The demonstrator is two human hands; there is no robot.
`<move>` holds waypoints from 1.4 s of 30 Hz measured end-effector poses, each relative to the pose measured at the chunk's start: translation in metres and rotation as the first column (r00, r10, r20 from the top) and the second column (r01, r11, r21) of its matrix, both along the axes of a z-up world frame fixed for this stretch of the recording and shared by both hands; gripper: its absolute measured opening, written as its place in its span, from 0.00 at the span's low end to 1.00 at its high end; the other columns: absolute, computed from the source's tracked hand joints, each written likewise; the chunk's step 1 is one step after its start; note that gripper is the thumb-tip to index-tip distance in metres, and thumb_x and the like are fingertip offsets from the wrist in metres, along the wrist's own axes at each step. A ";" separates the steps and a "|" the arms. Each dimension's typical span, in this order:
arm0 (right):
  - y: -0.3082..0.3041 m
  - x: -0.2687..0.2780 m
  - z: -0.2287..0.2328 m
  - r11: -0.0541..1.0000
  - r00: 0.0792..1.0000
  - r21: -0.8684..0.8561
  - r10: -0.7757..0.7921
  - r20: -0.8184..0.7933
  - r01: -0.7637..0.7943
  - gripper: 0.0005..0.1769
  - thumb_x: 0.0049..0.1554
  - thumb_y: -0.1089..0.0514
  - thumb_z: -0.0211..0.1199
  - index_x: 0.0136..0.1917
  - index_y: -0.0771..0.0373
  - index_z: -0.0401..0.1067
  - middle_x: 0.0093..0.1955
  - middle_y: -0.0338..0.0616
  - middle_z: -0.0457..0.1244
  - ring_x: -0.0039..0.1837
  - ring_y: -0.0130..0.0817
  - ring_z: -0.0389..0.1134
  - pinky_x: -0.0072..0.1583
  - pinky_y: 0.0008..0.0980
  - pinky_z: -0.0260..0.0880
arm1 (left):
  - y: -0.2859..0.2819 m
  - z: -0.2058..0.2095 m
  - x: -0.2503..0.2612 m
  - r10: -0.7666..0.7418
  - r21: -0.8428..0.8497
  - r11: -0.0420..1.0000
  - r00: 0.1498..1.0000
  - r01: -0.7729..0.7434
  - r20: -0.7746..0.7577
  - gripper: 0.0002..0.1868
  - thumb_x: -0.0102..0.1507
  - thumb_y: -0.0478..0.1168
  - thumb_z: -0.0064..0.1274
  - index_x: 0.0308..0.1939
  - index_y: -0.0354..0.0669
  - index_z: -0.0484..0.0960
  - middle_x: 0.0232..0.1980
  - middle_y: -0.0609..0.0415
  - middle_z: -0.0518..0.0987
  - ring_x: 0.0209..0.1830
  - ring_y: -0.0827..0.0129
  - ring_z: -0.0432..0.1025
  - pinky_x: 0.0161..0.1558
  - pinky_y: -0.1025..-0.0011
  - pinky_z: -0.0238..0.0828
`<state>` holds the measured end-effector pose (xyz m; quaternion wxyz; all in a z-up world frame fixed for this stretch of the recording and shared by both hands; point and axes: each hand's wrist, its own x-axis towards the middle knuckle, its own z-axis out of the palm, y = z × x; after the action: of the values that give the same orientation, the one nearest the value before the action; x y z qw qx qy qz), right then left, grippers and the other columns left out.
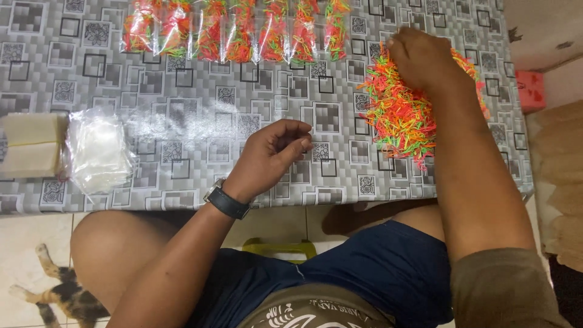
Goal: The person is packing small, colorful rubber bands into small transparent plastic bags on a table.
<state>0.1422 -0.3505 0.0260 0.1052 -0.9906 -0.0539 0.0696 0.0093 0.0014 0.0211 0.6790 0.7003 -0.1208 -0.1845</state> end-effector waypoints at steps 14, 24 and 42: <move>-0.068 -0.143 -0.032 0.724 0.657 0.562 -0.653 0.376 0.399 0.32 0.71 0.43 0.48 0.75 0.74 0.60 0.74 0.65 0.54 0.75 0.56 0.56 0.71 0.49 0.58 | 0.128 0.048 -0.020 -0.087 0.557 0.788 0.848 -0.262 0.522 0.18 0.68 0.42 0.54 0.61 0.41 0.79 0.57 0.46 0.80 0.52 0.54 0.75 0.46 0.59 0.71; -0.085 -0.127 -0.085 0.854 0.565 0.467 -0.508 0.650 0.231 0.25 0.74 0.50 0.53 0.68 0.77 0.67 0.62 0.65 0.63 0.63 0.57 0.64 0.65 0.48 0.61 | 0.213 0.016 -0.036 -0.009 0.621 0.510 0.719 -0.595 0.695 0.30 0.62 0.43 0.68 0.64 0.31 0.80 0.58 0.35 0.78 0.59 0.38 0.69 0.60 0.48 0.63; 0.053 -0.148 -0.008 0.913 0.759 0.238 -0.408 0.507 0.332 0.53 0.70 0.23 0.45 0.83 0.73 0.61 0.84 0.65 0.37 0.81 0.61 0.25 0.66 0.84 0.13 | 0.223 0.000 -0.038 0.139 0.577 0.423 0.680 -0.698 0.720 0.13 0.70 0.36 0.52 0.50 0.31 0.89 0.47 0.39 0.86 0.45 0.46 0.79 0.45 0.54 0.74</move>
<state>-0.0054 -0.2973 0.0177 0.1629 -0.9501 0.1109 -0.2417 -0.0290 0.2242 0.0208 0.2214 0.9565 -0.0267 0.1880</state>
